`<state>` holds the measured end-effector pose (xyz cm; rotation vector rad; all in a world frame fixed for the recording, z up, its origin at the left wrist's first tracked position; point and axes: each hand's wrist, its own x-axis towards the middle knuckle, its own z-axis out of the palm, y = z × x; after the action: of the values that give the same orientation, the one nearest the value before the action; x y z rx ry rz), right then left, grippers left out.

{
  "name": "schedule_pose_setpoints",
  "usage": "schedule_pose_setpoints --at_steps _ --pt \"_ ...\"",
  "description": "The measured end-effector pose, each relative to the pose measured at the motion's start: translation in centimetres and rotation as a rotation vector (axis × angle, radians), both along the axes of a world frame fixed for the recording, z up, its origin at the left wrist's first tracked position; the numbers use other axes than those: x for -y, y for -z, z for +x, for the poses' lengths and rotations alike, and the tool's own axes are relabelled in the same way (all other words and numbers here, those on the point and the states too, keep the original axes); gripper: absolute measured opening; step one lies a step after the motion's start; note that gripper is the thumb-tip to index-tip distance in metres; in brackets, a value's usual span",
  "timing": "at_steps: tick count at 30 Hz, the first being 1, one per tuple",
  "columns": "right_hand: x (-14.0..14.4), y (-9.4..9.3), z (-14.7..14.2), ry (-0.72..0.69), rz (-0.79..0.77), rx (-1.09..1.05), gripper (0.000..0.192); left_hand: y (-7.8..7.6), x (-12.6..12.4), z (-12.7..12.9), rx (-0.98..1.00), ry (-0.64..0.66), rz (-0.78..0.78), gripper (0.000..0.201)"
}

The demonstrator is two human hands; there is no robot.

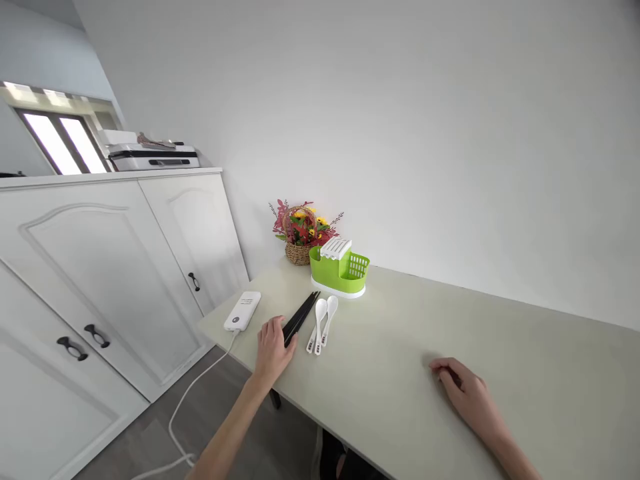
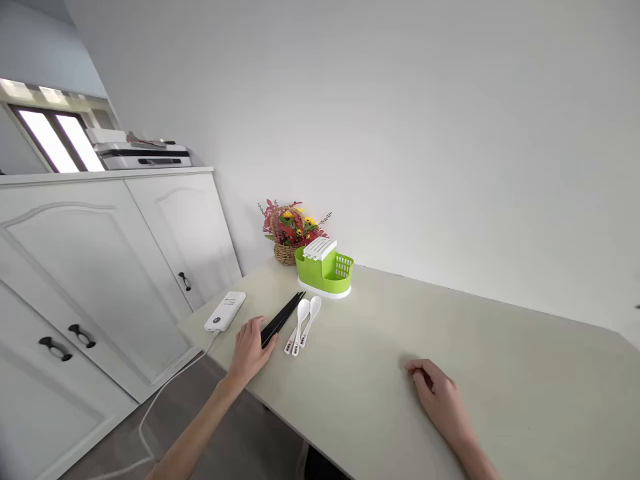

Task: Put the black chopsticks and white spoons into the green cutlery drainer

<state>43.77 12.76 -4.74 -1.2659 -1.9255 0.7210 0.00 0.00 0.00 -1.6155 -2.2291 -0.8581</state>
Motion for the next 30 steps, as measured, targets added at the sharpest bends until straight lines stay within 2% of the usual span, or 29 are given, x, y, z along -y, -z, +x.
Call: schedule_pose_setpoints --at_steps 4,8,21,30 --pt "-0.09 0.25 0.00 0.019 -0.007 0.017 0.030 0.88 -0.65 -0.79 0.153 0.051 0.033 0.035" --pt "-0.17 0.40 0.15 0.026 -0.036 0.038 0.030 0.94 -0.56 -0.88 0.211 0.057 0.061 0.037" --pt "-0.20 0.76 0.45 0.032 -0.034 0.030 0.030 0.90 -0.41 -0.80 0.257 0.028 0.100 0.031" --pt "-0.33 0.86 0.61 0.020 -0.050 0.030 0.031 1.17 -0.67 -0.75 0.214 0.005 0.094 0.027"
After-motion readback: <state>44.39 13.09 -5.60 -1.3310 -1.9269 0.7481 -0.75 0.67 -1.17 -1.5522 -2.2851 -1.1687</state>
